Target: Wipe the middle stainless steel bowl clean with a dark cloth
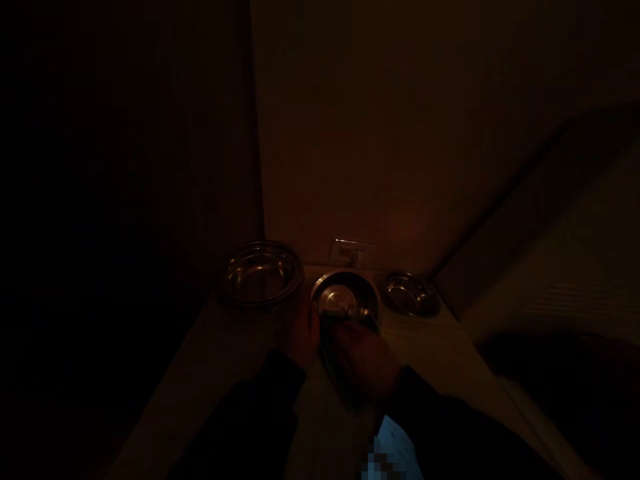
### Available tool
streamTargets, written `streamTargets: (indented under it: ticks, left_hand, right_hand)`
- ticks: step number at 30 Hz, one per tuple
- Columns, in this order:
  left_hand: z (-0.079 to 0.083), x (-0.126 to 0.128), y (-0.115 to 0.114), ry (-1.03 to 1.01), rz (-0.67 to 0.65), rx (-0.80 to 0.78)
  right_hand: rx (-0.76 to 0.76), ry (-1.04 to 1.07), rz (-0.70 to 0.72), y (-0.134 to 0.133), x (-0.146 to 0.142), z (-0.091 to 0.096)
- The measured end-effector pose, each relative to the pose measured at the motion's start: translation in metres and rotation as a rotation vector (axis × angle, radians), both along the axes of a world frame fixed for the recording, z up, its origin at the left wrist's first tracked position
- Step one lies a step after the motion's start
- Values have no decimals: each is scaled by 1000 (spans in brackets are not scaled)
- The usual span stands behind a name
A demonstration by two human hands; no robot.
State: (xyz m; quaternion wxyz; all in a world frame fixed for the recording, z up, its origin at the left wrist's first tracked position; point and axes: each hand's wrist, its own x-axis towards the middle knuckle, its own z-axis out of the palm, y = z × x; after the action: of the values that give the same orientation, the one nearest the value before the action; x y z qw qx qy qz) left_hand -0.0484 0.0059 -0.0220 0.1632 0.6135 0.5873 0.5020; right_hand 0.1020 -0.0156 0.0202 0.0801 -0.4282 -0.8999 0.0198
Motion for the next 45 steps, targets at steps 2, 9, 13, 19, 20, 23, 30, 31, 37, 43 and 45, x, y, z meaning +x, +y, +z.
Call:
streamTargets:
  ticks: [2,9,13,19,20,23,30,31,37,43,45]
  left_hand:
    - [-3,-2,2,3,-4,0]
    - [-10,-4,3,-20,-13,-12]
    - [-7,-2,1,-19,-28,26]
    - [2,-2,-2,-15,-24,-9]
    - [3,-2,-3,-8,-21,-21]
    - [3,-2,-4,1,-14,-25]
    - [-1,-1,-4,12,-16,-70]
    - [-1,-1,-5,16,-23,-60]
    - [0,0,-5,5,-9,-53]
    - [3,0,-5,-23,-21,-62]
    - [3,1,-5,-31,-6,-68]
  right_hand:
    - [-33,42,41,-6,-5,-1]
    - [-140,85,169,-7,9,5]
    - [-152,24,236,-2,20,7]
    - [51,-3,199,-2,33,31]
    - [78,-4,146,-3,36,38]
    - [-28,75,74,-7,42,55]
    - [-336,195,75,-1,25,40]
    - [-265,137,61,1,20,35]
    - [271,33,-28,3,14,12]
    - [200,-26,195,-9,23,0]
    - [186,-47,163,-11,21,0]
